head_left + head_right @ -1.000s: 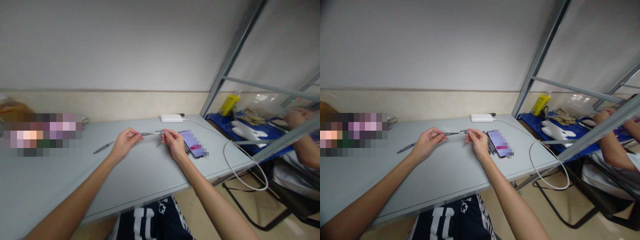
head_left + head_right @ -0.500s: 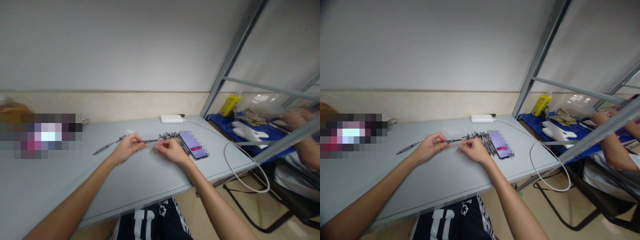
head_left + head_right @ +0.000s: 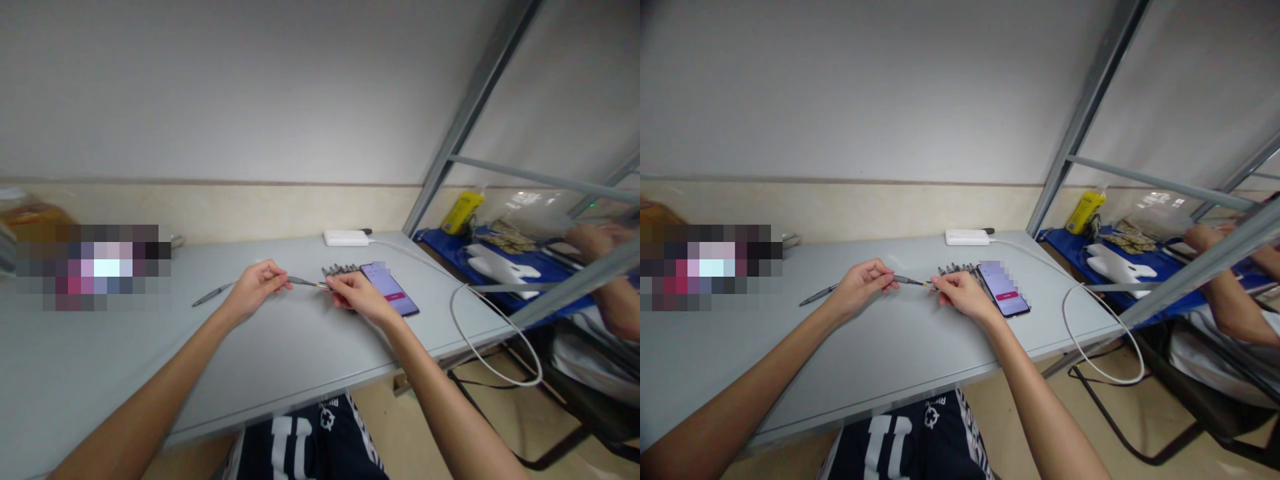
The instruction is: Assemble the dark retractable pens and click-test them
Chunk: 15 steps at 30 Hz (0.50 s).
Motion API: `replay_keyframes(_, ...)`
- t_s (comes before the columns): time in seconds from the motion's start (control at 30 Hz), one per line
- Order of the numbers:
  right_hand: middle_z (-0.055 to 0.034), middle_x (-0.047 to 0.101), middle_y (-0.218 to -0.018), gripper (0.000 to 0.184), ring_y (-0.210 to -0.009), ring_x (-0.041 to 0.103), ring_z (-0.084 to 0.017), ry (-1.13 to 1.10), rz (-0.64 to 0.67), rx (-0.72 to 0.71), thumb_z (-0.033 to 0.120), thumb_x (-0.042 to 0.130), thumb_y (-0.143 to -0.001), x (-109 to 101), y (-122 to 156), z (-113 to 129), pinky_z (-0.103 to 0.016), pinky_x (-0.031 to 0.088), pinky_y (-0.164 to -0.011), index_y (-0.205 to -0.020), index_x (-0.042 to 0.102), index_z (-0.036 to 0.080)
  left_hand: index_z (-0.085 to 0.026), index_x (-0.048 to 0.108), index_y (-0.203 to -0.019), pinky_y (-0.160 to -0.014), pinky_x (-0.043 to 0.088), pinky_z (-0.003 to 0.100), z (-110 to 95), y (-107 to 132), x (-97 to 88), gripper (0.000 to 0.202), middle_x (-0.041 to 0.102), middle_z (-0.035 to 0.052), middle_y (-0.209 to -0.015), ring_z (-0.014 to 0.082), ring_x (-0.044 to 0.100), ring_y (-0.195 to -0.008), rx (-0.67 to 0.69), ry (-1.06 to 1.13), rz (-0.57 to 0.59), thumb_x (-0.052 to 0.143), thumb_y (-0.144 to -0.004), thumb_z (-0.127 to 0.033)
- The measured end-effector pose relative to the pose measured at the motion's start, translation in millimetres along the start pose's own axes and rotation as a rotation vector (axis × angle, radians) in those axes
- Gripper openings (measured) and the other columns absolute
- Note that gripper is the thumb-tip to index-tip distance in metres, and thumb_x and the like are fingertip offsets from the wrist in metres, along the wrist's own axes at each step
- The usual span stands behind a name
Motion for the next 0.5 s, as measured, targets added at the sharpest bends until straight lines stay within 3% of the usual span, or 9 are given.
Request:
replay_keyframes(0.1, 0.004, 0.048, -0.044, 0.045, -0.038, 0.028, -0.006, -0.071, 0.096, 0.058, 0.055, 0.054, -0.079, 9, 4, -5, -0.022, 0.016, -0.04, -0.072, 0.065, 0.012, -0.016, 0.053, -0.075, -0.058, 0.044, 0.025, 3, -1, 0.5, 0.032, 0.068, 0.0039, -0.066, 0.0123, 0.057, -0.058, -0.015, 0.069, -0.008, 0.069, -0.072, -0.044)
replay_keyframes(0.2, 0.0056, 0.045, -0.044, 0.041, -0.04, 0.03, -0.006, -0.115, 0.148, 0.079, 0.052, 0.059, -0.075, 15, 6, -7, -0.022, 0.018, -0.041, -0.071, 0.065, 0.012, -0.017, 0.053, -0.077, -0.058, 0.044, 0.025, 4, 0, 2.6, 0.031, 0.065, 0.0021, -0.064, 0.0134, 0.058, -0.059, -0.014, 0.086, 0.012, 0.067, -0.073, -0.045)
replay_keyframes(0.33, 0.0068, 0.042, -0.043, 0.036, -0.039, 0.029, -0.005, -0.082, 0.136, 0.101, 0.048, 0.062, -0.074, 15, 6, -10, -0.022, 0.017, -0.04, -0.068, 0.064, 0.012, -0.018, 0.061, -0.082, -0.065, 0.045, 0.028, -4, 3, 12.6, 0.024, 0.066, 0.0042, -0.077, 0.0165, 0.059, -0.071, 0.104, -0.285, 0.107, 0.06, -0.079, -0.041)
replay_keyframes(0.5, 0.0075, 0.04, -0.041, 0.035, -0.037, 0.028, -0.005, -0.13, 0.078, 0.159, 0.047, 0.063, -0.075, 13, 8, -12, -0.022, 0.016, -0.039, -0.064, 0.063, 0.013, -0.019, 0.063, -0.093, -0.079, 0.042, 0.033, -19, 12, 32.6, 0.025, 0.063, 0.0068, -0.088, 0.0195, 0.054, -0.085, 0.363, -0.723, 0.171, 0.042, -0.09, -0.032)
Point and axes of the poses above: each hand's wrist, its own y-axis away from the middle knuckle, its own x-axis out of the palm, z = x × y, the point moved 8 cm from there along -y, towards the middle knuckle
